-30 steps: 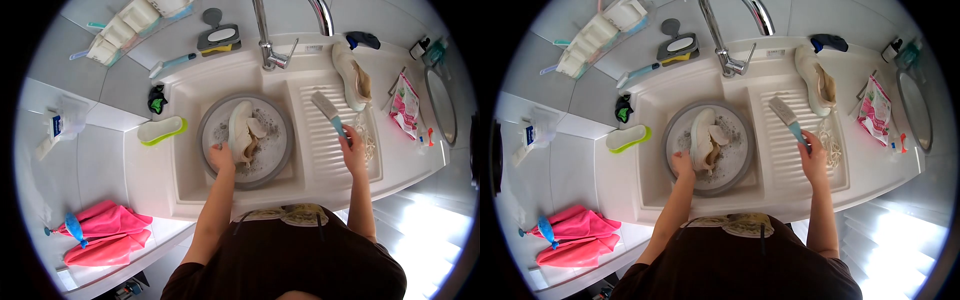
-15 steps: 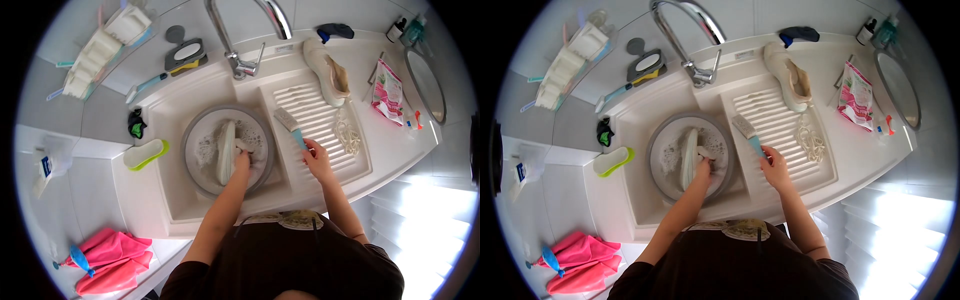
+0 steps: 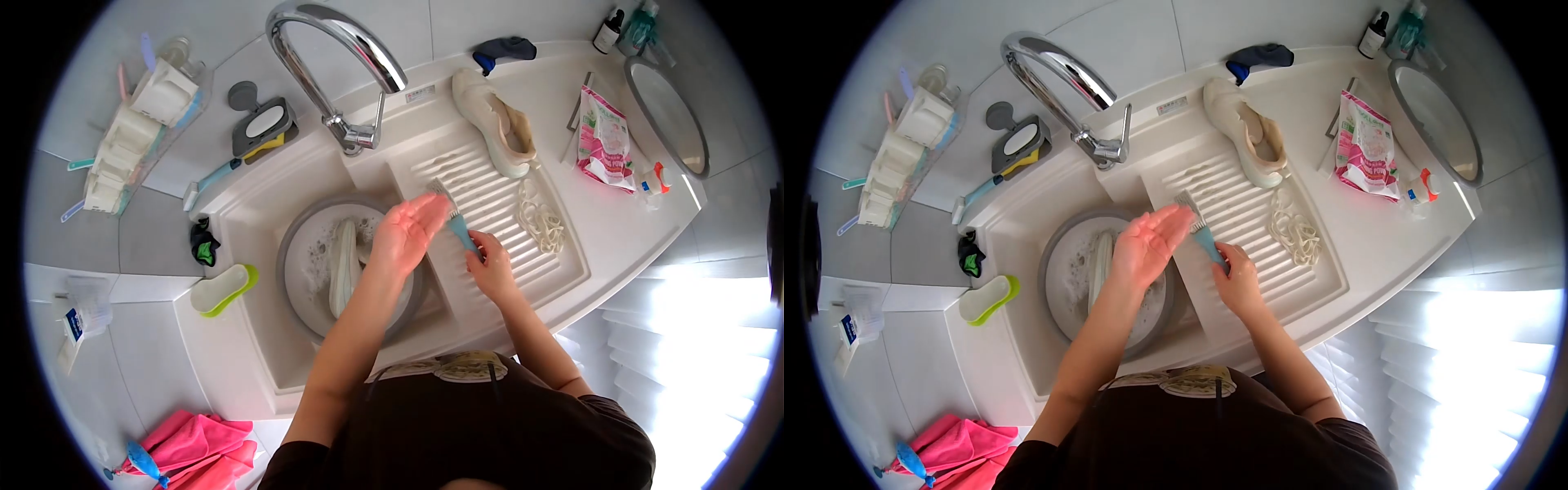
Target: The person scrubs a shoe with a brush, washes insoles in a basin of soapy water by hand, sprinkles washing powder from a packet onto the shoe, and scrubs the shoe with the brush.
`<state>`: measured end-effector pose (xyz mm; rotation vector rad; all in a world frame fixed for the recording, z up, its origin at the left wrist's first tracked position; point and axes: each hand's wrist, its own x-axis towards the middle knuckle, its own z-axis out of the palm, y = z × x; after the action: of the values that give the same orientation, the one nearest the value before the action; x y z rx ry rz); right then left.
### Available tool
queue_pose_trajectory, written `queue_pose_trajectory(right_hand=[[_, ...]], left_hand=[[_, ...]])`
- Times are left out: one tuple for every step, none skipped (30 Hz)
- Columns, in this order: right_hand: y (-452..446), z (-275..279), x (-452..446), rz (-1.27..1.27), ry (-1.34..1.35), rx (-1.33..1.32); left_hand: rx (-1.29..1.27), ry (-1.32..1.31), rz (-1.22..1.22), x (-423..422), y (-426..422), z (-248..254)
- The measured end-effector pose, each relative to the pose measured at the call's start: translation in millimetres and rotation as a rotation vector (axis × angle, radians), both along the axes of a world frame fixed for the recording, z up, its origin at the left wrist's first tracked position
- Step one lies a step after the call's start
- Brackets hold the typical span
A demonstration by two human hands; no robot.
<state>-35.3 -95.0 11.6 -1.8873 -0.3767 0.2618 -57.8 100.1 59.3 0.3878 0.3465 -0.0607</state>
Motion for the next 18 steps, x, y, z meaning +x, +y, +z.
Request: queue_pose_trajectory(right_hand=[[0.8, 3.9, 0.4, -0.001, -0.005, 0.002], [0.8, 7.2, 0.7, 0.012, -0.097, -0.037], [0.4, 10.0, 1.3, 0.023, -0.189, -0.075], [-0.4, 12.5, 1.3, 0.019, -0.192, -0.073], [-1.6, 14.5, 0.1, 0.001, -0.242, -0.132], [-3.0, 15.9, -1.2, -0.014, -0.290, -0.191], [-4.0, 16.7, -1.7, -0.014, -0.290, -0.191], [-4.8, 17.2, -2.0, -0.034, -0.318, -0.234], [-5.4, 17.8, -2.3, -0.052, -0.345, -0.277], [-5.4, 19.0, -2.4, -0.049, -0.344, -0.277], [-5.3, 20.4, -1.9, -0.051, -0.350, -0.274], [-5.4, 21.1, -1.5, -0.052, -0.355, -0.273], [-6.1, 20.9, -1.8, -0.049, -0.356, -0.274], [-6.9, 20.6, -2.4, -0.029, -0.373, -0.310], [-7.1, 20.5, -2.4, -0.010, -0.392, -0.345], [-7.1, 20.4, -2.2, -0.008, -0.394, -0.345], [-7.4, 20.0, -2.5, 0.005, -0.399, -0.351], [-7.7, 19.6, -2.9, 0.016, -0.403, -0.358]], left_hand=[[0.043, -0.020, 0.068, 3.9, 1.4, -4.2], [0.086, -0.039, 0.136, 6.3, 1.9, -9.0], [0.089, -0.043, 0.133, 5.0, 3.5, -13.7], [0.172, 0.045, 0.188, -0.5, 6.9, -19.3], [0.254, 0.134, 0.243, -7.0, 10.3, -27.2], [0.254, 0.133, 0.241, -14.3, 13.8, -43.1], [0.231, 0.287, 0.259, -22.8, 18.5, -65.6], [0.207, 0.441, 0.276, -31.5, 22.9, -87.7], [0.207, 0.442, 0.280, -40.4, 26.1, -107.5], [0.182, 0.547, 0.278, -49.1, 28.9, -126.7], [0.157, 0.651, 0.275, -56.7, 31.5, -141.7], [0.155, 0.651, 0.277, -64.0, 33.3, -150.7], [0.229, 0.720, 0.283, -71.1, 35.0, -158.6], [0.304, 0.787, 0.290, -76.5, 37.4, -166.4], [0.302, 0.786, 0.292, -80.2, 41.5, -182.0], [0.365, 0.803, 0.301, -83.1, 46.7, -203.2], [0.428, 0.820, 0.309, -86.3, 52.8, -222.9], [0.428, 0.820, 0.309, -91.9, 64.8, -241.9]])
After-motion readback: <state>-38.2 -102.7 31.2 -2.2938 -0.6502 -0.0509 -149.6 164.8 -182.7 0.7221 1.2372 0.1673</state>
